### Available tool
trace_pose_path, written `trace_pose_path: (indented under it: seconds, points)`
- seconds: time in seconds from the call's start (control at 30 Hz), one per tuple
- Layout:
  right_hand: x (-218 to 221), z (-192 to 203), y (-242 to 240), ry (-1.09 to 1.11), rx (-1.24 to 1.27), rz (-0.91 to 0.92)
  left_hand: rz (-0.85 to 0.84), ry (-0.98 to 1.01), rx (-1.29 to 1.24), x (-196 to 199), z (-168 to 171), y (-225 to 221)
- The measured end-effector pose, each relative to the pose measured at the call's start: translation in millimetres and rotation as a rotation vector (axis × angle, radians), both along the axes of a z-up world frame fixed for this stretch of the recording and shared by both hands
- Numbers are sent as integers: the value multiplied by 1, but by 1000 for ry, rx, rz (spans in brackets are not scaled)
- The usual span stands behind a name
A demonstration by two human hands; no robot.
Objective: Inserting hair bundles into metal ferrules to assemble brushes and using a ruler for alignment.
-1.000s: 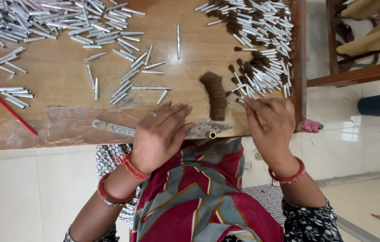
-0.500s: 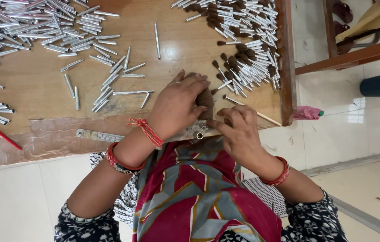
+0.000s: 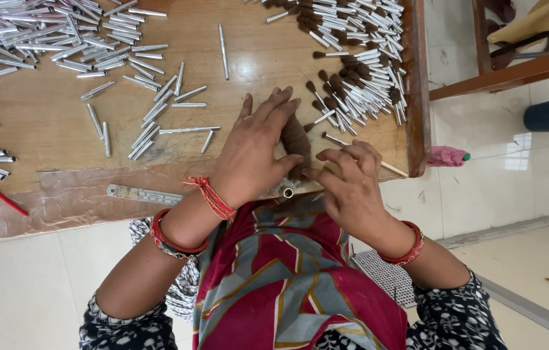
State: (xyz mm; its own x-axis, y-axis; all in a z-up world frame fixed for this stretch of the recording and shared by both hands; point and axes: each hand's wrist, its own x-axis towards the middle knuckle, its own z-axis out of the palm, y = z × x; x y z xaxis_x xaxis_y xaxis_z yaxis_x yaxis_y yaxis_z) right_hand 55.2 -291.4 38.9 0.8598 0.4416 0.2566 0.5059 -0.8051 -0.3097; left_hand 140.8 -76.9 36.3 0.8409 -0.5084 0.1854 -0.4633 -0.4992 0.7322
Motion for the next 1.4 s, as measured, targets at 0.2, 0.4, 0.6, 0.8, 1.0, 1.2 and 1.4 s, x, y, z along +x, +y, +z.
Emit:
trace_pose_path:
  seconds: [0.2,0.4,0.6,0.8,1.0,1.2,1.4]
  points:
    - [-7,-3,4,-39,37,-27,-75,79,71,6,-2,-9]
    - [-7,-13,6,-83,-8,-35,-84,99,155,8,-9,-17]
    - [-1,-5,7,-14,-16,3,-97,85,210,10,-9,-20]
    - [3,1,4,33,-8,72,-104,80,208,11,-11,-21]
    - [-6,-6,9,-68,-15,6,-102,62,209,10,-17,-21]
    - [0,-3,7,-22,-28,19,-85,59,220,11,-17,-23]
    - [3,8,1,83,-35,139,-50,52,219,7,-17,-24]
